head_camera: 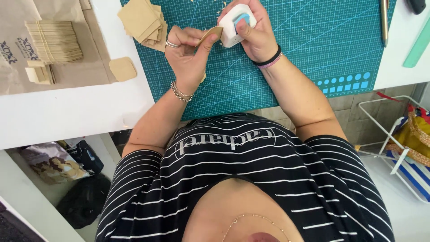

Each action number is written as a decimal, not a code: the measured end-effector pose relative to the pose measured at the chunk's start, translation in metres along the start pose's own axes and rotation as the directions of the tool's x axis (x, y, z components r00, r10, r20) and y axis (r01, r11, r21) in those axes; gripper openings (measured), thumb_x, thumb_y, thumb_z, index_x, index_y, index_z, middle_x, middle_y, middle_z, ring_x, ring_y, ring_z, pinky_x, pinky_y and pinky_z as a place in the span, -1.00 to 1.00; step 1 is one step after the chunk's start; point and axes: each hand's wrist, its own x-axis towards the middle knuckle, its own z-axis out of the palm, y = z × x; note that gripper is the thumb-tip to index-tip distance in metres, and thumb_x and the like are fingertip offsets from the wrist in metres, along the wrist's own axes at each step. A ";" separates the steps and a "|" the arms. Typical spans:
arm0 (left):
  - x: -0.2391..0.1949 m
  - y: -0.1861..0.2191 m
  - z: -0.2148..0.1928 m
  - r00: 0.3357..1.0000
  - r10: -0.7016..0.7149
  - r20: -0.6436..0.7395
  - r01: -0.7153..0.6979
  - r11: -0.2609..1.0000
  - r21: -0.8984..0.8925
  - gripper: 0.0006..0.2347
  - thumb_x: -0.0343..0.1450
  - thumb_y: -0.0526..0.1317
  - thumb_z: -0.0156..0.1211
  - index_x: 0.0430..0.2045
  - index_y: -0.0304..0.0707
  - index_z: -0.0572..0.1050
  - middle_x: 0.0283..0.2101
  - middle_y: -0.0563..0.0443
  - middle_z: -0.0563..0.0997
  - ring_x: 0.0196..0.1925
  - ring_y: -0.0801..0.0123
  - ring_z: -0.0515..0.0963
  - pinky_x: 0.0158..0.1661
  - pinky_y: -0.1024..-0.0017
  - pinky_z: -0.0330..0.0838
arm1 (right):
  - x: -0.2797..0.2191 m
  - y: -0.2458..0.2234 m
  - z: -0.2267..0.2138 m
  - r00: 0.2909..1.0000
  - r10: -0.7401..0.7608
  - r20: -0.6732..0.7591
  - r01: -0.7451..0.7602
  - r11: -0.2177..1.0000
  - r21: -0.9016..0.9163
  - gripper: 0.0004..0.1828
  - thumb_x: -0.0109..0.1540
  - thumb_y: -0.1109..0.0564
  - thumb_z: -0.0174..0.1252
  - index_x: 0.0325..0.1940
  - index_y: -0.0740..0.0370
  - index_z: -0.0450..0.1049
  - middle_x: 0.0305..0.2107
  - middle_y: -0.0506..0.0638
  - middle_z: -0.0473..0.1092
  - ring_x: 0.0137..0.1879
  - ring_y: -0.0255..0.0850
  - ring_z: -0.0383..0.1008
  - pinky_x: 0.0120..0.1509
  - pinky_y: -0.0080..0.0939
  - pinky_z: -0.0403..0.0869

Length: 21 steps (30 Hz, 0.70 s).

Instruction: Rounding the corners of cardboard squares using a manual punch tool on a cutting mat.

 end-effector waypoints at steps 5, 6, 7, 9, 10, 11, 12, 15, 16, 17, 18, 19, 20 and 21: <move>0.004 0.006 -0.003 0.993 0.055 0.109 -0.069 0.989 0.133 -0.75 0.34 -0.39 0.36 -0.47 -0.20 0.29 -0.47 -0.03 0.44 -0.37 0.38 0.52 -0.28 0.46 0.49 | 0.000 -0.002 0.000 0.999 0.033 -0.042 -0.034 0.999 -0.020 -0.49 0.26 -0.30 0.25 -0.11 0.20 0.44 -0.25 0.04 0.45 -0.14 -0.21 0.45 -0.07 -0.25 0.42; 0.006 0.008 -0.006 0.982 0.096 0.165 -0.131 0.967 0.217 -0.80 0.39 -0.33 0.33 -0.40 -0.21 0.34 -0.45 0.03 0.41 -0.41 0.45 0.43 -0.35 0.52 0.37 | 0.001 -0.004 0.002 0.999 0.029 -0.044 -0.031 0.999 -0.043 -0.49 0.25 -0.29 0.25 -0.12 0.21 0.44 -0.24 0.03 0.45 -0.12 -0.22 0.45 -0.05 -0.25 0.41; 0.011 0.013 -0.008 0.980 0.104 0.170 -0.141 0.966 0.219 -0.80 0.39 -0.33 0.33 -0.40 -0.21 0.34 -0.45 0.03 0.41 -0.41 0.45 0.43 -0.35 0.52 0.37 | 0.002 0.001 0.000 0.999 0.020 -0.040 -0.022 0.999 -0.042 -0.49 0.25 -0.29 0.25 -0.12 0.21 0.44 -0.24 0.03 0.45 -0.12 -0.22 0.45 -0.05 -0.25 0.41; 0.018 0.023 -0.012 0.896 0.150 0.419 -0.354 0.812 0.465 -0.85 0.56 -0.17 0.07 -0.08 -0.21 0.46 -0.11 -0.02 0.57 -0.11 0.25 0.57 -0.07 0.36 0.44 | 0.000 0.009 -0.003 0.997 0.011 -0.071 -0.016 0.997 -0.070 -0.37 0.23 -0.36 0.24 -0.01 0.26 0.43 -0.22 0.01 0.46 -0.17 -0.27 0.45 -0.12 -0.32 0.41; 0.018 0.020 -0.015 0.895 0.154 0.418 -0.357 0.809 0.467 -0.85 0.56 -0.17 0.07 -0.08 -0.21 0.46 -0.11 -0.02 0.57 -0.11 0.25 0.57 -0.07 0.36 0.44 | 0.001 0.007 -0.002 0.998 0.008 -0.067 -0.013 0.998 -0.069 -0.37 0.23 -0.36 0.24 -0.01 0.26 0.43 -0.22 0.01 0.46 -0.17 -0.27 0.45 -0.12 -0.32 0.41; 0.019 0.017 -0.018 0.917 0.139 0.374 -0.312 0.834 0.455 -0.87 0.53 -0.21 0.16 -0.10 -0.18 0.47 -0.11 0.01 0.55 -0.09 0.31 0.55 -0.09 0.42 0.45 | 0.002 0.005 -0.002 0.999 -0.005 -0.052 0.001 0.997 -0.077 -0.38 0.25 -0.38 0.21 -0.03 0.24 0.44 -0.21 0.00 0.46 -0.13 -0.25 0.47 -0.08 -0.30 0.43; 0.019 0.014 -0.021 0.936 0.123 0.329 -0.267 0.858 0.439 -0.87 0.49 -0.24 0.24 -0.13 -0.16 0.48 -0.11 0.05 0.54 -0.07 0.36 0.54 -0.10 0.49 0.47 | 0.003 0.003 -0.002 0.999 -0.019 -0.037 0.015 0.996 -0.086 -0.38 0.26 -0.39 0.18 -0.05 0.22 0.45 -0.19 0.00 0.47 -0.09 -0.23 0.48 -0.03 -0.28 0.45; 0.018 0.003 -0.025 0.980 0.082 0.181 -0.115 0.977 0.179 -0.81 0.43 -0.34 0.32 -0.28 -0.23 0.36 -0.27 0.04 0.42 -0.26 0.47 0.48 -0.31 0.58 0.42 | -0.001 0.017 -0.017 0.996 -0.062 -0.064 0.061 0.998 -0.018 -0.48 0.32 -0.30 0.17 0.09 0.14 0.38 -0.15 0.00 0.45 -0.07 -0.20 0.50 -0.05 -0.23 0.49; 0.017 0.002 -0.027 0.979 0.088 0.185 -0.121 0.976 0.180 -0.81 0.43 -0.34 0.32 -0.28 -0.23 0.36 -0.27 0.04 0.42 -0.26 0.47 0.48 -0.31 0.58 0.42 | -0.002 0.017 -0.015 0.996 -0.068 -0.062 0.067 0.998 -0.018 -0.48 0.32 -0.30 0.17 0.09 0.14 0.38 -0.15 0.00 0.45 -0.07 -0.20 0.50 -0.05 -0.23 0.49; 0.019 0.000 -0.028 0.981 0.120 0.153 -0.145 0.976 0.160 -0.80 0.39 -0.36 0.36 -0.33 -0.22 0.37 -0.30 0.03 0.45 -0.28 0.47 0.48 -0.30 0.59 0.42 | -0.001 0.016 -0.013 0.992 -0.091 -0.082 0.091 0.996 0.005 -0.48 0.31 -0.28 0.20 0.07 0.17 0.38 -0.17 0.03 0.46 -0.08 -0.18 0.50 -0.05 -0.19 0.50; 0.021 -0.002 -0.029 0.981 0.152 0.120 -0.168 0.976 0.140 -0.78 0.36 -0.39 0.39 -0.37 -0.22 0.38 -0.32 0.03 0.48 -0.29 0.47 0.48 -0.30 0.60 0.42 | 0.001 0.014 -0.012 0.988 -0.113 -0.102 0.116 0.993 0.029 -0.48 0.30 -0.26 0.23 0.04 0.20 0.39 -0.18 0.06 0.46 -0.10 -0.16 0.50 -0.04 -0.15 0.51; 0.022 0.000 -0.027 0.978 0.164 0.132 -0.182 0.974 0.135 -0.78 0.36 -0.39 0.39 -0.37 -0.22 0.38 -0.32 0.03 0.48 -0.29 0.47 0.48 -0.30 0.60 0.42 | 0.001 0.011 -0.012 0.986 -0.130 -0.102 0.133 0.991 0.025 -0.48 0.30 -0.26 0.23 0.04 0.20 0.39 -0.18 0.06 0.46 -0.10 -0.16 0.50 -0.04 -0.15 0.51; 0.023 0.001 -0.026 0.980 0.148 0.130 -0.166 0.976 0.140 -0.77 0.35 -0.36 0.40 -0.43 -0.20 0.36 -0.37 0.01 0.48 -0.32 0.44 0.49 -0.32 0.56 0.44 | 0.002 0.008 -0.012 0.989 -0.123 -0.079 0.122 0.992 -0.012 -0.45 0.31 -0.27 0.21 0.10 0.19 0.37 -0.15 0.07 0.47 -0.06 -0.14 0.51 -0.01 -0.16 0.53; 0.019 0.002 -0.027 0.985 0.123 0.119 -0.140 0.979 0.150 -0.75 0.34 -0.34 0.41 -0.48 -0.18 0.33 -0.42 0.00 0.49 -0.35 0.42 0.50 -0.33 0.53 0.46 | -0.001 0.007 -0.009 0.993 -0.102 -0.059 0.099 0.994 -0.045 -0.42 0.32 -0.29 0.19 0.17 0.18 0.36 -0.11 0.08 0.47 -0.02 -0.12 0.52 0.02 -0.16 0.54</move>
